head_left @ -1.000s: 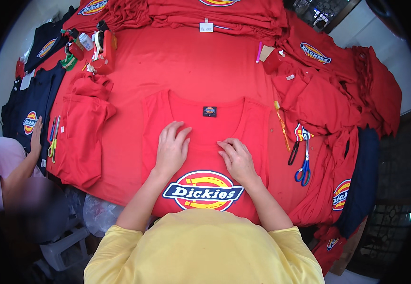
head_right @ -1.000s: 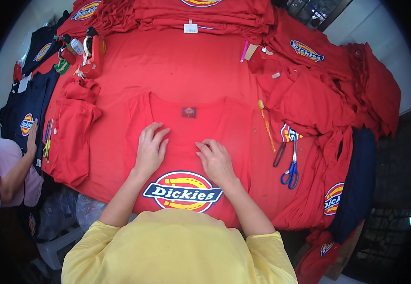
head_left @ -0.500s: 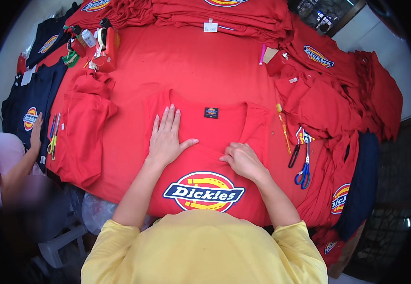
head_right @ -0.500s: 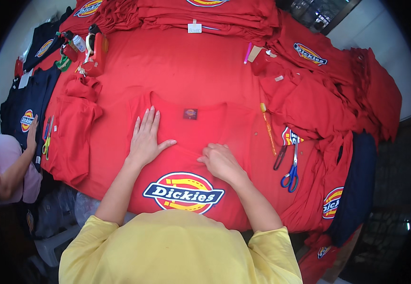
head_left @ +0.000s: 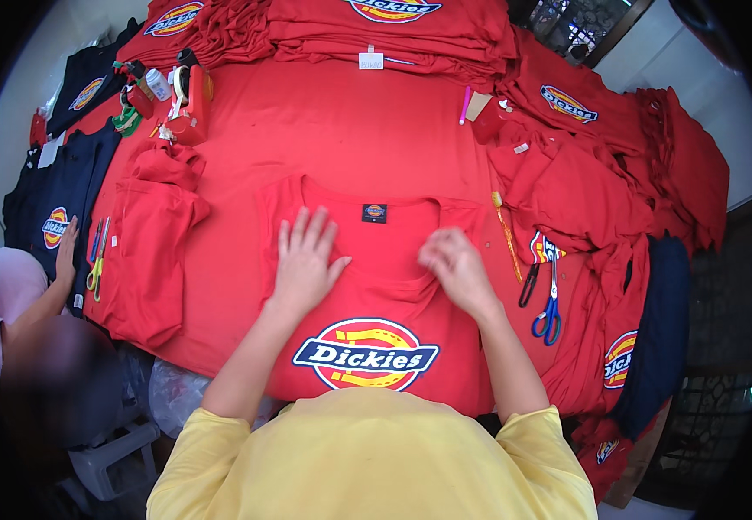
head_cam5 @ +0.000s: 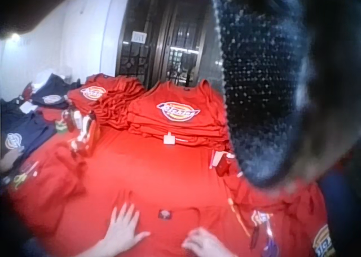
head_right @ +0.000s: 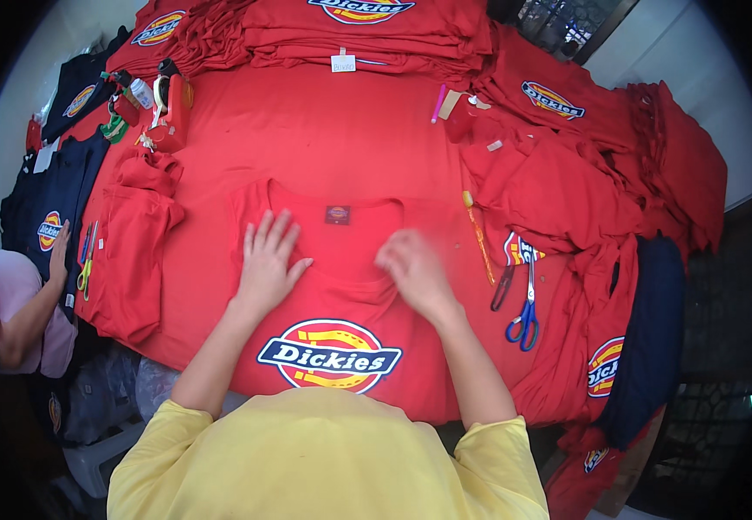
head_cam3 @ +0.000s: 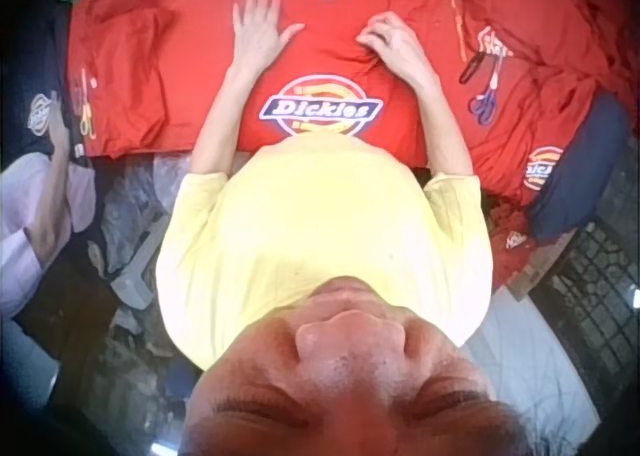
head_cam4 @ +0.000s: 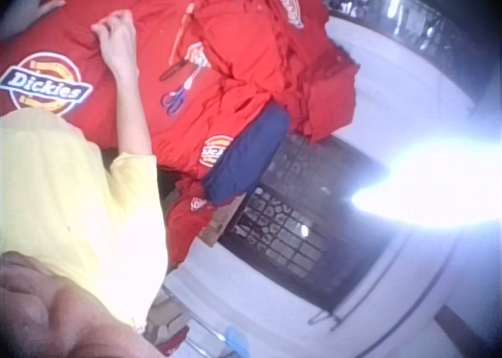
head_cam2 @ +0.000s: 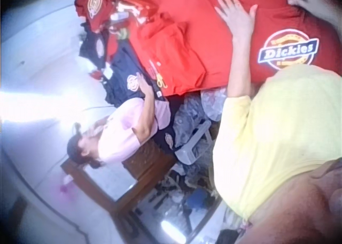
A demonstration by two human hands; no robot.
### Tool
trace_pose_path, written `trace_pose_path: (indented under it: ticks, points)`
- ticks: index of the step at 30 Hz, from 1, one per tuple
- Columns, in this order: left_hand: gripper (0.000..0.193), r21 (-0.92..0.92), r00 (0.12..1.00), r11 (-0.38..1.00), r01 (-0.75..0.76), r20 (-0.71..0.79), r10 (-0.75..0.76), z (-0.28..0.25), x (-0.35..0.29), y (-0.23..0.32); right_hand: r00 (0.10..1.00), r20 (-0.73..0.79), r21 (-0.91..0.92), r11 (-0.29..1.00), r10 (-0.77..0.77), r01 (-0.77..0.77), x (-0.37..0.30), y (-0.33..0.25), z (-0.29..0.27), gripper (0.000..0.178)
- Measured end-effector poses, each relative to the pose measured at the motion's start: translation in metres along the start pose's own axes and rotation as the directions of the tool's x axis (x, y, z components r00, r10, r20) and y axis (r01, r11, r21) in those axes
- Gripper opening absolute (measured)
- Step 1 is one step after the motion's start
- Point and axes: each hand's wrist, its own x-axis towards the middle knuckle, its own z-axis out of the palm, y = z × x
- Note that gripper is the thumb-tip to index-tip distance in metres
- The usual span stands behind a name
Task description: The person folds red tank tops on a table. The person lays out a shirt, smooths it, folds the sides inward, then folds it in half, and places it onto a stack.
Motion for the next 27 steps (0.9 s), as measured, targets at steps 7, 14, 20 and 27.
trace_pose_path:
  ticks: [7,14,20,27]
  points:
    - [0.025,-0.360,0.966,0.906,-0.223,0.047,0.256,-0.009,-0.007,0.071,0.954,-0.286,-0.156,0.978,0.086,-0.135,0.065,0.065,0.003,0.024]
    - [0.026,-0.519,0.949,0.846,-0.122,0.189,0.252,-0.027,-0.024,0.068,0.901,-0.367,-0.332,0.872,0.234,-0.361,0.079,0.062,0.018,0.030]
    - [0.029,-0.475,0.939,0.865,-0.162,0.196,0.283,-0.039,-0.052,0.049,0.866,-0.453,-0.444,0.789,0.212,-0.425,0.084,0.065,0.026,0.029]
    - [0.024,-0.434,0.973,0.884,-0.172,0.067,0.222,-0.044,-0.030,0.030,0.884,-0.384,-0.330,0.855,0.265,-0.400,0.086,0.070,0.013,0.028]
